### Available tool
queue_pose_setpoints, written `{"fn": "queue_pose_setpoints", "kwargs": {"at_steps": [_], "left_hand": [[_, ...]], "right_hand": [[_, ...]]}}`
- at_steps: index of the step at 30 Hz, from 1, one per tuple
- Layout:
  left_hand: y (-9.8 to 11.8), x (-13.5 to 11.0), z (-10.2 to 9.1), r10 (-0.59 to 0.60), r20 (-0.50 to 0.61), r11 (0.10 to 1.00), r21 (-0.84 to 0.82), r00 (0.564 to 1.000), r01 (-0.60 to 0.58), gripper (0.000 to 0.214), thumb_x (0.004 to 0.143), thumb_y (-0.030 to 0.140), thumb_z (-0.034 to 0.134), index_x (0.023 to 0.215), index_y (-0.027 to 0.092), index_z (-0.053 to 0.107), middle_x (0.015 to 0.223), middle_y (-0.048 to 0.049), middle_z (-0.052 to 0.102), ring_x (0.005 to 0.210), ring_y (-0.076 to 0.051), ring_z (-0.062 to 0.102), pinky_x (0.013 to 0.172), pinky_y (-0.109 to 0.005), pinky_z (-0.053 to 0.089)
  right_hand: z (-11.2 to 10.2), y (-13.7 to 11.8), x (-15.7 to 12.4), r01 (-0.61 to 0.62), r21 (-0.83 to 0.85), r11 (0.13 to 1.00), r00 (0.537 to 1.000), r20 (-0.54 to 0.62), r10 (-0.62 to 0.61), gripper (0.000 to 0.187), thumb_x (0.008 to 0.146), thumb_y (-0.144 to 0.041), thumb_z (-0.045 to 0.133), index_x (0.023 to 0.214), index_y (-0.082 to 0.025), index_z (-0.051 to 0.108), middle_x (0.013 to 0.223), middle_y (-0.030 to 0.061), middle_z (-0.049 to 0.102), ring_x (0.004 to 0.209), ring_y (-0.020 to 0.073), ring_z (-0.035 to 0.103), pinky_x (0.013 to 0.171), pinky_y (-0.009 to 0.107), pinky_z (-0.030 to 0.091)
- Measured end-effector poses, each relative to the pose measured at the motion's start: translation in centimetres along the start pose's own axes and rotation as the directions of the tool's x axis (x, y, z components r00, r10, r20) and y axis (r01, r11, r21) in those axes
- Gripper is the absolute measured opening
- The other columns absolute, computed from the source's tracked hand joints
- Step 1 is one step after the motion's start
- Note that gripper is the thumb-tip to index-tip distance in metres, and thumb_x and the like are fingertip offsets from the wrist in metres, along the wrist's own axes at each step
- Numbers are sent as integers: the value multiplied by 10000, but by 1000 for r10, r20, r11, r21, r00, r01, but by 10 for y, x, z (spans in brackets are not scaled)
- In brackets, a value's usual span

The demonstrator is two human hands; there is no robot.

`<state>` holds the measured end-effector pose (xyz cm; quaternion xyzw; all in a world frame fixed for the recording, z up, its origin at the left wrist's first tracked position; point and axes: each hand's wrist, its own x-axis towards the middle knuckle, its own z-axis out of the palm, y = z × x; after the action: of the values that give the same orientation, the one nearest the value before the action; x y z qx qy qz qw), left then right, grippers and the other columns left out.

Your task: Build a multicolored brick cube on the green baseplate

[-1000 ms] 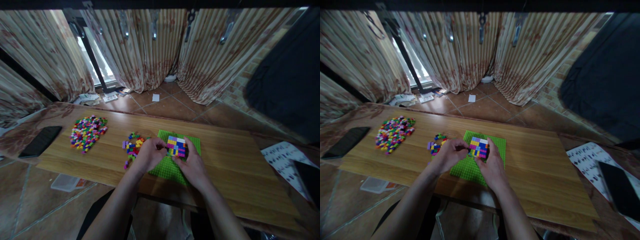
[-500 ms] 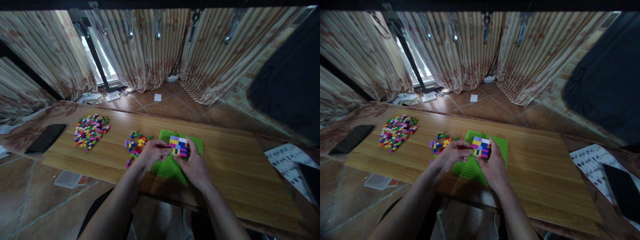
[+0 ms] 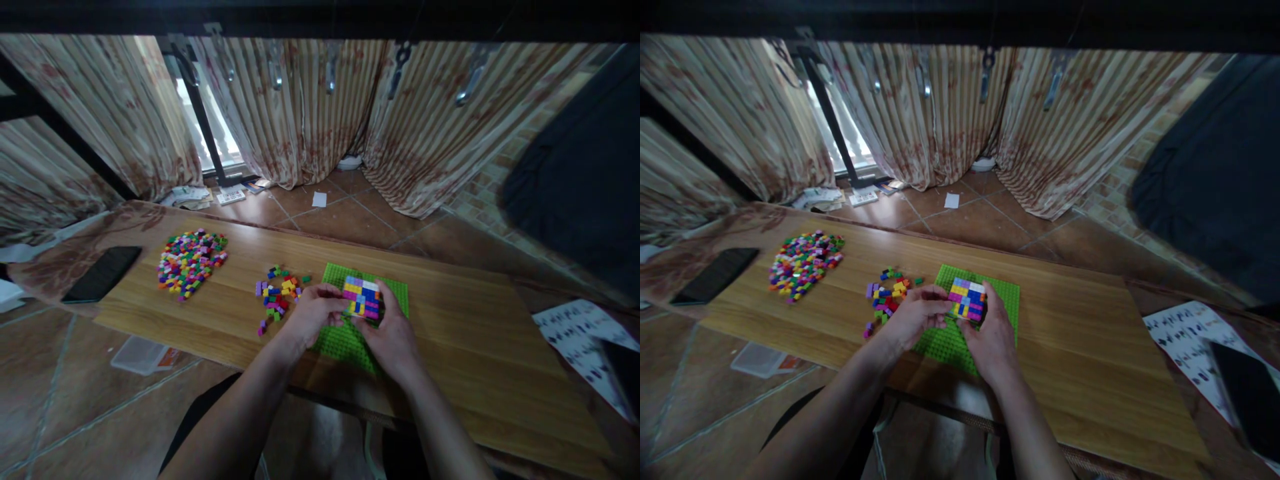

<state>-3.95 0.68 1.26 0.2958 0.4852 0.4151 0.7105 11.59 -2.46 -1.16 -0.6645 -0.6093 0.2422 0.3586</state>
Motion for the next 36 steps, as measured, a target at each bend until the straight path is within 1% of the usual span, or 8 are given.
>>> {"fn": "queue_pose_setpoints", "kwargs": {"at_steps": [7, 16, 22, 26, 29, 32, 33, 36], "left_hand": [[12, -6, -12, 34, 106, 990, 134, 994, -48, 395, 599, 439, 831, 743, 140, 615, 595, 44, 565, 479, -48, 492, 481, -182, 391], [40, 0, -49, 229, -95, 972, 75, 969, -222, 349, 640, 407, 792, 759, 141, 600, 629, 44, 573, 489, -36, 472, 500, -171, 400], [57, -4, -79, 364, -270, 926, 212, 891, -314, 394, 600, 445, 795, 768, 136, 616, 648, 36, 598, 502, -42, 488, 532, -184, 411], [65, -6, -97, 447, -393, 889, 293, 804, -351, 378, 593, 456, 767, 746, 137, 634, 641, 15, 612, 540, -74, 520, 553, -204, 417], [70, -7, -108, 484, -456, 873, 314, 747, -374, 361, 585, 445, 754, 740, 140, 641, 634, 11, 609, 567, -89, 531, 562, -211, 413], [75, -11, -115, 501, -497, 865, 294, 708, -406, 369, 575, 448, 754, 750, 143, 642, 662, 9, 619, 592, -95, 542, 584, -219, 424], [77, -13, -117, 502, -505, 865, 284, 703, -414, 375, 573, 451, 756, 754, 143, 643, 668, 10, 621, 596, -96, 545, 591, -221, 427], [81, -17, -123, 491, -503, 871, 257, 711, -419, 389, 568, 460, 760, 764, 143, 647, 671, 13, 624, 589, -91, 544, 596, -222, 427]], "right_hand": [[-2, 1, 3, -79, 37, 996, 997, 25, 78, 913, 697, -377, 678, 1490, -159, 282, 1388, 192, 525, 1216, 340, 559, 1008, 541, 443], [-3, -1, 4, 92, -46, 995, 996, 21, -91, 817, 712, -356, 687, 1448, -225, 357, 1417, 135, 479, 1307, 324, 456, 1095, 538, 364], [-7, 3, 5, 221, -101, 970, 975, 18, -220, 664, 815, -351, 610, 1427, -224, 389, 1415, 123, 462, 1312, 307, 442, 1098, 541, 365], [-11, -20, -12, 421, -181, 889, 897, -62, -437, 655, 838, -359, 616, 1439, -238, 385, 1484, 119, 392, 1367, 317, 376, 1111, 558, 335], [9, -46, -36, 522, -156, 839, 846, -28, -532, 712, 848, -367, 616, 1480, -242, 313, 1511, 124, 368, 1385, 317, 361, 1109, 562, 337], [51, -64, -54, 615, -130, 778, 789, 107, -606, 833, 811, -465, 646, 1508, -214, 265, 1566, 144, 286, 1429, 363, 282, 1104, 585, 328], [67, -68, -56, 613, -145, 777, 790, 137, -597, 874, 791, -487, 665, 1511, -198, 263, 1581, 156, 254, 1439, 376, 258, 1107, 586, 318], [106, -78, -54, 529, -245, 813, 849, 149, -508, 893, 785, -469, 679, 1513, -149, 272, 1593, 188, 236, 1469, 393, 179, 1134, 612, 229]]}}
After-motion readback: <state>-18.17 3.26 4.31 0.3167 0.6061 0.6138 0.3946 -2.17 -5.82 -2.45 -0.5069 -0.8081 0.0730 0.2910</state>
